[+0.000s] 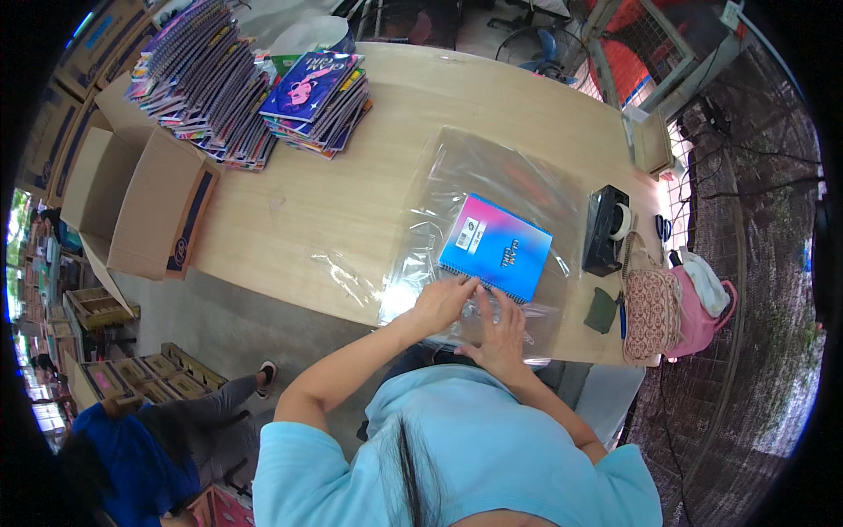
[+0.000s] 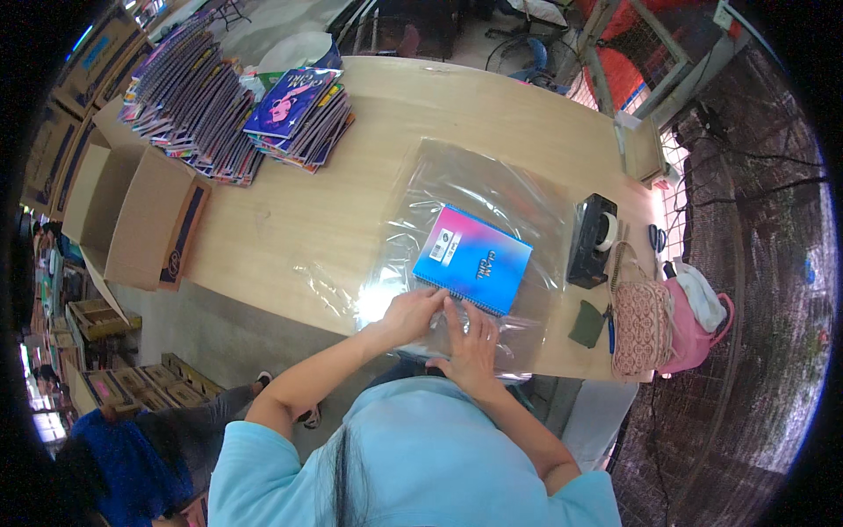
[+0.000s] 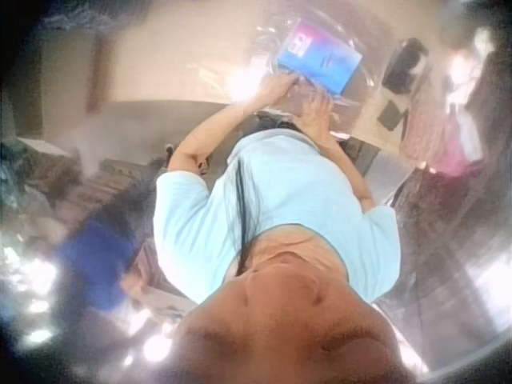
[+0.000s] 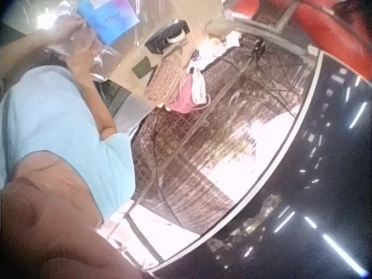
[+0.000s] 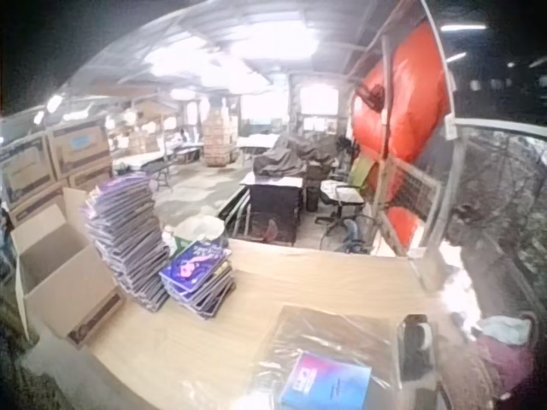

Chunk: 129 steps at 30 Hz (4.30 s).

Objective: The person wraps spiral-bound notebooks in clear plastic sleeves on a wooden table. They place a notebook into a sleeve, fold the plastic over the edges, and smooth it down. The person repeats this process for several notebooks, occasionally retrieving more from a nearby cardboard box.

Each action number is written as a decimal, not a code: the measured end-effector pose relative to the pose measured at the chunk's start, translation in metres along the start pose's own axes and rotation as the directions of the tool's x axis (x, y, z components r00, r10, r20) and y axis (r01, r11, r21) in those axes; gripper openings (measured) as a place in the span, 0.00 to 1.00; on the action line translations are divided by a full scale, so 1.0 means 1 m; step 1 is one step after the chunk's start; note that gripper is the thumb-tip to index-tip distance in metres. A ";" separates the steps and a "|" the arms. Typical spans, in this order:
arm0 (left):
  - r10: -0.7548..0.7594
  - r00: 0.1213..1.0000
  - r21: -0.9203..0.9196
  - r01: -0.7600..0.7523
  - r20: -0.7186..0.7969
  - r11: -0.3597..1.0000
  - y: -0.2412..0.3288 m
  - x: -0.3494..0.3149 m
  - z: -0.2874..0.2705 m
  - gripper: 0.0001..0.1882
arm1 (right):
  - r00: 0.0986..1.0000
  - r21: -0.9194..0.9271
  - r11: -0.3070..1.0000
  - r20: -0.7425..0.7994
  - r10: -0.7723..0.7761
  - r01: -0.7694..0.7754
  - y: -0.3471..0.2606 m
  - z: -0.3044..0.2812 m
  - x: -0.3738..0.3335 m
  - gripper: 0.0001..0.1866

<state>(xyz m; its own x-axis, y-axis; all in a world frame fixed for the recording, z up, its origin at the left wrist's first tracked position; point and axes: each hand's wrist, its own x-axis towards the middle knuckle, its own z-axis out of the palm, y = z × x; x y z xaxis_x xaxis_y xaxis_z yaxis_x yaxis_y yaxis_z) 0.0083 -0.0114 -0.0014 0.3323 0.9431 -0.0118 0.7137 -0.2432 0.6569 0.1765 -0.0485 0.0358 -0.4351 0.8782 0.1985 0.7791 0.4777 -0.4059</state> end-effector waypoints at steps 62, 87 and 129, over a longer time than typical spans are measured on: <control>-0.041 0.982 0.487 0.128 -0.187 0.864 -0.111 0.096 -0.142 0.11 | 0.852 0.302 0.841 0.427 0.303 -0.450 0.226 -0.090 0.070 0.07; 0.084 0.994 0.305 -0.100 0.067 0.947 0.035 0.028 0.048 0.40 | 0.956 0.191 0.962 0.258 0.142 -0.195 0.233 0.058 0.228 0.16; -0.142 0.983 0.449 0.180 -0.118 0.875 0.033 0.061 0.081 0.46 | 0.973 0.094 0.983 -0.180 -0.141 0.160 0.110 0.034 0.101 0.02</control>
<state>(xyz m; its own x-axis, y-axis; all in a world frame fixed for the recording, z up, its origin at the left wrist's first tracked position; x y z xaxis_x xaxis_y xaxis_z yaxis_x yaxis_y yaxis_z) 0.1018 0.0194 -0.0421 0.1525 0.9882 -0.0160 0.9612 -0.1446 0.2347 0.2022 0.0921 -0.0191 -0.4521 0.7915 0.4112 0.6537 0.6077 -0.4510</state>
